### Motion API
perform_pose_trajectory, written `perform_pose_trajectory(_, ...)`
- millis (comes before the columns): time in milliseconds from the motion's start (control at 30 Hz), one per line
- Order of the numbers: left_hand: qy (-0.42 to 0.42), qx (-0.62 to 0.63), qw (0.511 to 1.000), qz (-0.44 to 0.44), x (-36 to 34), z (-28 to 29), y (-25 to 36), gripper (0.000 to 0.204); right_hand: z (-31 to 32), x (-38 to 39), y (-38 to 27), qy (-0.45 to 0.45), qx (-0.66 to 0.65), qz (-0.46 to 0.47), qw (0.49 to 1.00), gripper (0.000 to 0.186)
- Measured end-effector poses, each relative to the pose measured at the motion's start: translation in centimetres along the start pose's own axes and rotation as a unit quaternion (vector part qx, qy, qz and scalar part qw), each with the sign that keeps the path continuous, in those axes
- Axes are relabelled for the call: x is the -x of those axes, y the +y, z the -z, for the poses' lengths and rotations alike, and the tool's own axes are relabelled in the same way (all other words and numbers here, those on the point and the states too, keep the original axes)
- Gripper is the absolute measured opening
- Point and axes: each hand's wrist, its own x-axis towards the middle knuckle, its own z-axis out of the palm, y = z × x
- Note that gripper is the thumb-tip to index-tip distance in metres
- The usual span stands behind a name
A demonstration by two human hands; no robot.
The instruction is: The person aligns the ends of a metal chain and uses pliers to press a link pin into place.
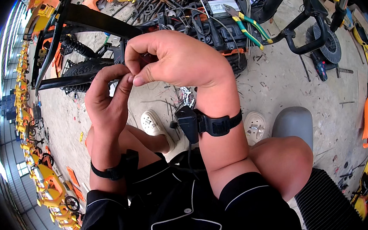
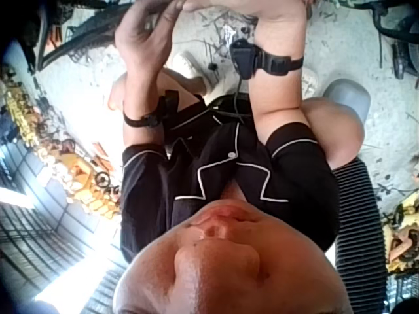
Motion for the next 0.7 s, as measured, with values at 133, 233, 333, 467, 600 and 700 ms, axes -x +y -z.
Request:
perform_pose_trajectory(133, 0.002, 0.008, 1.000, -0.002, -0.01, -0.01, -0.04, 0.018, 0.03, -0.01, -0.04, -0.003, 0.001, -0.001, 1.000, 0.016)
perform_pose_trajectory(233, 0.003, 0.007, 1.000, -0.008, -0.06, -0.01, -0.10, 0.018, 0.02, -0.05, -0.17, -0.003, 0.006, 0.000, 1.000, 0.016)
perform_pose_trajectory(333, 0.003, 0.012, 1.000, -0.004, -0.01, -0.02, -0.12, 0.018, 0.00, -0.03, -0.13, -0.002, 0.002, 0.005, 1.000, 0.017)
perform_pose_trajectory(467, 0.003, 0.047, 0.999, 0.010, 0.08, -0.09, -0.11, 0.017, -0.12, -0.07, -0.12, -0.003, -0.001, 0.020, 1.000, 0.017)
perform_pose_trajectory(600, -0.003, 0.052, 0.999, 0.015, -0.07, 0.02, 0.11, 0.015, 0.02, -0.06, -0.05, -0.005, 0.012, 0.024, 1.000, 0.016)
perform_pose_trajectory(700, -0.004, 0.060, 0.998, 0.020, -0.06, 0.04, 0.13, 0.015, -0.09, -0.05, 0.08, -0.004, -0.003, 0.028, 1.000, 0.016)
